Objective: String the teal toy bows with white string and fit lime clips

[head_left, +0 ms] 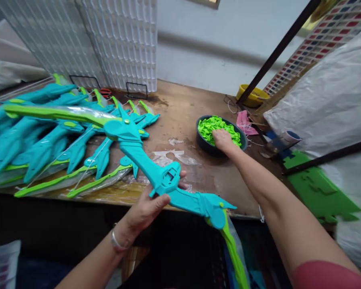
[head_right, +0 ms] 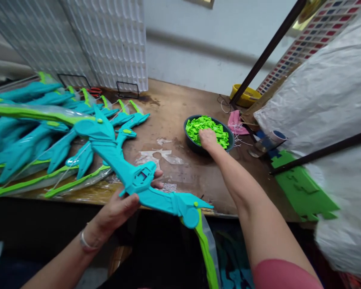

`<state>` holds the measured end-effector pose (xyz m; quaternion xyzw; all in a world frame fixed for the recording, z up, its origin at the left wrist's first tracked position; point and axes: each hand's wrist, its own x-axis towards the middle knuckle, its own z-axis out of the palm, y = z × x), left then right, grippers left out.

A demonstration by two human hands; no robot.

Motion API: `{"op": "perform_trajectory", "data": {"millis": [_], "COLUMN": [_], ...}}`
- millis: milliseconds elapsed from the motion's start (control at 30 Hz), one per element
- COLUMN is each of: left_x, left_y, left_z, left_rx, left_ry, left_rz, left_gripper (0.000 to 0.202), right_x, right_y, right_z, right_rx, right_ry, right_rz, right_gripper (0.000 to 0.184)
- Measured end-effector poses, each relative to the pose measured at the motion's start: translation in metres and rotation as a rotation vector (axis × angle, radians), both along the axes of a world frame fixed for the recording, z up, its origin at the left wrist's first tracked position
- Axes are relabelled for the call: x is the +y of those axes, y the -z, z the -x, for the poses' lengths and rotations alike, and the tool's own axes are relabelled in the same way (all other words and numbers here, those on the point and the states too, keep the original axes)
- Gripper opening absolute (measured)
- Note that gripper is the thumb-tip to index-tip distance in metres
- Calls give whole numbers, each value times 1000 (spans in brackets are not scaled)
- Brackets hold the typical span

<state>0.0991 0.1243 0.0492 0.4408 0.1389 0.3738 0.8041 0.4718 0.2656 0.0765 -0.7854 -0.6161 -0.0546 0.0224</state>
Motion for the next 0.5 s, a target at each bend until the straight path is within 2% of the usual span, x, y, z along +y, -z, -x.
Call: {"op": "perform_trajectory", "data": {"millis": [133, 233, 300, 367, 400, 500], "left_x": [-24, -42, -54, -65, -70, -84], "left_y": [19, 29, 33, 36, 37, 42], "left_z": [1, 0, -3, -5, -6, -6], "left_rx": [138, 241, 269, 237, 203, 111], "left_ry": [-16, -64, -72, -40, -18, 22], "left_rz": [55, 123, 166, 214, 239, 286], "left_gripper": [58, 57, 55, 59, 62, 60], "right_x": [-19, -53, -92, -140, -165, -231], "right_y": [-17, -32, -39, -41, -40, -27], "right_z": [5, 22, 46, 79, 98, 149], "right_rx": [6, 67, 272, 753, 938, 1207], "right_ry": [23, 9, -76, -229, -272, -252], "right_rz": [-94, -159, -192, -238, -208, -123], "right_gripper": [24, 27, 27, 24, 22, 13]}}
